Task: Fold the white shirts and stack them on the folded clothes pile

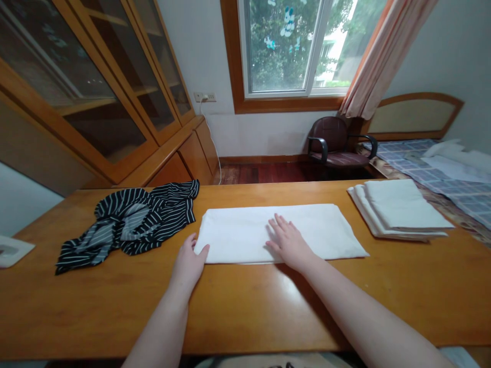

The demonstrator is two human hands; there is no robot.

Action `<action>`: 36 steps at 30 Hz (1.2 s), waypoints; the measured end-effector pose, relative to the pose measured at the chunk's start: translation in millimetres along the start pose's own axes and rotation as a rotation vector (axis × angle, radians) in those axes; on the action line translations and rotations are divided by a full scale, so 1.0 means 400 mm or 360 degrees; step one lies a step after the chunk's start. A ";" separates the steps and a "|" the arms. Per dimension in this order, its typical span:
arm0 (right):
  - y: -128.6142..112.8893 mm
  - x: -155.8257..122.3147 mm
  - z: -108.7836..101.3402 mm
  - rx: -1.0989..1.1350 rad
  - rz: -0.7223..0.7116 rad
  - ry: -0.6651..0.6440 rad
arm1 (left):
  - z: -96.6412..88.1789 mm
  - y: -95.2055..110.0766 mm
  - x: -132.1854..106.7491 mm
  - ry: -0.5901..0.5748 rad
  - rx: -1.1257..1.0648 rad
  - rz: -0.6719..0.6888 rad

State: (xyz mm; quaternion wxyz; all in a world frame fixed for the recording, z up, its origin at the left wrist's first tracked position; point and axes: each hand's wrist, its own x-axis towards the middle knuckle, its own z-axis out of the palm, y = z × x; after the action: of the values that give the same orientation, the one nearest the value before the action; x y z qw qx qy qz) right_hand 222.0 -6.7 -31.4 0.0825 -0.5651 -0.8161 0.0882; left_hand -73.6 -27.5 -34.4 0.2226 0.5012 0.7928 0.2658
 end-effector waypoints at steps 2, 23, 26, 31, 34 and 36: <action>-0.039 0.008 0.021 0.0024 -0.0102 -0.0022 | 0.001 0.000 0.005 0.0054 -0.0476 -0.0155; -0.044 0.008 0.057 0.0193 -0.0087 -0.0096 | 0.126 0.148 -0.069 0.0176 -0.1831 -0.0403; -0.030 0.012 0.058 0.0477 -0.0076 -0.0093 | 0.134 0.159 -0.068 0.0164 -0.1283 -0.0115; 0.013 0.032 0.063 0.1640 0.0117 0.0159 | 0.145 0.218 -0.093 -0.0175 -0.0308 0.0901; 0.032 0.045 0.049 0.2234 0.0271 0.0260 | 0.175 0.251 -0.120 -0.0344 0.0211 0.1251; 0.040 0.049 0.032 0.2482 0.0405 0.0269 | 0.202 0.259 -0.138 -0.0399 0.0444 0.1363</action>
State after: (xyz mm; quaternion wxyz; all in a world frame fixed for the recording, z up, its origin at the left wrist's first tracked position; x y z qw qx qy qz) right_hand 226.9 16.5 -47.0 0.5053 -0.4381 -0.4393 0.5998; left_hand 68.6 -24.7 -24.2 0.1174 0.8367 0.5098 0.1620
